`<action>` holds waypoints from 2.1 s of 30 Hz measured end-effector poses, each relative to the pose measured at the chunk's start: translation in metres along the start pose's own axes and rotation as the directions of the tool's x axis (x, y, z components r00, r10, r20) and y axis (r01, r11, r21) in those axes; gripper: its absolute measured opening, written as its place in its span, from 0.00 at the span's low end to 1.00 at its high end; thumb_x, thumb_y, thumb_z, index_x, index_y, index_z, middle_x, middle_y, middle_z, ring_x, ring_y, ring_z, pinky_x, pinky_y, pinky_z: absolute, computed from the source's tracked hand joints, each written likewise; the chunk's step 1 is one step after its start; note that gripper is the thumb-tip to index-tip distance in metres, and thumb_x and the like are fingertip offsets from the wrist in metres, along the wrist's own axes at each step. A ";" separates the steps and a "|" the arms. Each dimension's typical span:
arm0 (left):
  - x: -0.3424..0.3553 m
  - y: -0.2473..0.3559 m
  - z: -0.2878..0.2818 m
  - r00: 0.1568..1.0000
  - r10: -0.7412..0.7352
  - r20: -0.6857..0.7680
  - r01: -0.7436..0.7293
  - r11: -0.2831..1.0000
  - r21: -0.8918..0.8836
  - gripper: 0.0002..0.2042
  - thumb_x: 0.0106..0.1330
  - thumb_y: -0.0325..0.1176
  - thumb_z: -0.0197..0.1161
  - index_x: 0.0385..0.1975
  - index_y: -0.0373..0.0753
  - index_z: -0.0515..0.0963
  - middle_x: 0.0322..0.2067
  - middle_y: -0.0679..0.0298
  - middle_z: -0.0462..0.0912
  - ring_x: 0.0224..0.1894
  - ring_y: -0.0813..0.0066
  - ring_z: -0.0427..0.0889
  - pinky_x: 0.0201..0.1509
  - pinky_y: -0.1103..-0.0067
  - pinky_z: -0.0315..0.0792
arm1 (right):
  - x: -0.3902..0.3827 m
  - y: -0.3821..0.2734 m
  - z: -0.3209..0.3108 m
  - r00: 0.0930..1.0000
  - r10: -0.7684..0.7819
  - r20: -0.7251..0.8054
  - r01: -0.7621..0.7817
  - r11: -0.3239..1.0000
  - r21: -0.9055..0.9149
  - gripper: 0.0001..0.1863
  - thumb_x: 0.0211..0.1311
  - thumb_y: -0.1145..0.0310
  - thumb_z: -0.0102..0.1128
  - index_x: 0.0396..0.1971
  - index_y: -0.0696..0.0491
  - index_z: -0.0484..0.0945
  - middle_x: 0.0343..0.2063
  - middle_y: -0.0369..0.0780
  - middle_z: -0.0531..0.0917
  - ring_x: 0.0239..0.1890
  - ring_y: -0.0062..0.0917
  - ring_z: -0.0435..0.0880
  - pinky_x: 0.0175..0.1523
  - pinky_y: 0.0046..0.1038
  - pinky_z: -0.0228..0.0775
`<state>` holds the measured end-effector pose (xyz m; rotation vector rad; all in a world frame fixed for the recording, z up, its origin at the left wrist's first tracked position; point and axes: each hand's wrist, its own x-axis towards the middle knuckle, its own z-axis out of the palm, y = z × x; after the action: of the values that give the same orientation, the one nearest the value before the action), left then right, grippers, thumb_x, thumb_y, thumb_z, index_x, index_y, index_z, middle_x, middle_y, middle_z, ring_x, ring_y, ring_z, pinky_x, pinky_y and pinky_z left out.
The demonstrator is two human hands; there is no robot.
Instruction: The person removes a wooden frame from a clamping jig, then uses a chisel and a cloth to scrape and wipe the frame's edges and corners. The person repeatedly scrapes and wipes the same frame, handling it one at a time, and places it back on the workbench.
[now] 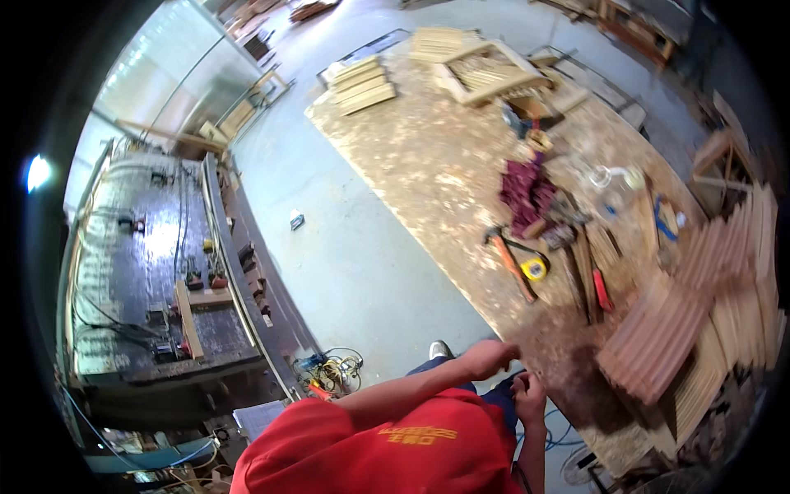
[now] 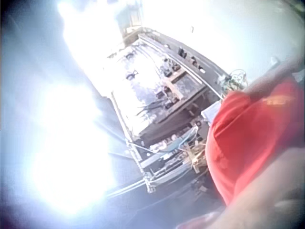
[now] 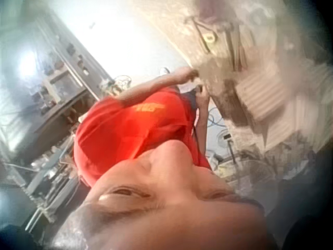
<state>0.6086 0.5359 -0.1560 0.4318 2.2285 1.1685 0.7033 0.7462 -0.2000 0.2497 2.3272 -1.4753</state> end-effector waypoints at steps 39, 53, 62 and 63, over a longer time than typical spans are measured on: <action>0.197 -0.435 -0.707 0.948 -0.319 0.011 0.319 0.947 0.032 0.14 0.70 0.39 0.62 0.51 0.41 0.82 0.43 0.52 0.88 0.42 0.54 0.88 0.48 0.64 0.80 | 0.921 -0.359 0.193 0.358 0.351 -0.865 -0.359 0.907 0.220 0.28 0.54 0.51 0.77 0.41 0.61 0.85 0.38 0.47 0.89 0.38 0.40 0.89 0.42 0.34 0.80; 0.334 -0.374 -0.889 0.765 0.215 -0.607 -0.128 0.974 0.184 0.23 0.65 0.30 0.71 0.59 0.35 0.74 0.56 0.49 0.79 0.58 0.52 0.79 0.59 0.66 0.75 | 0.741 -0.386 0.299 0.488 0.383 -0.785 -0.047 0.909 0.414 0.30 0.52 0.73 0.71 0.56 0.58 0.71 0.43 0.37 0.79 0.42 0.24 0.80 0.48 0.28 0.76; 0.276 -0.376 -0.800 0.974 -0.217 -0.069 0.159 0.864 -0.477 0.28 0.64 0.34 0.70 0.62 0.32 0.69 0.49 0.55 0.79 0.47 0.64 0.80 0.48 0.70 0.76 | 0.582 -0.375 0.311 0.758 0.335 -0.560 -0.074 0.897 0.436 0.31 0.53 0.78 0.68 0.60 0.58 0.72 0.49 0.41 0.83 0.49 0.31 0.83 0.54 0.33 0.77; 0.257 -0.397 -0.775 0.945 -0.312 -0.101 0.226 0.842 -0.490 0.26 0.64 0.32 0.70 0.60 0.32 0.70 0.45 0.56 0.80 0.42 0.65 0.81 0.44 0.71 0.77 | 0.581 -0.358 0.307 0.799 0.224 -0.559 -0.019 0.937 0.348 0.31 0.54 0.78 0.68 0.60 0.57 0.73 0.50 0.40 0.84 0.49 0.31 0.84 0.55 0.33 0.77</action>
<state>-0.0834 -0.0472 -0.2246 -0.1916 1.9600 1.5775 0.1155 0.2859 -0.2518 1.0801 2.4151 -1.9186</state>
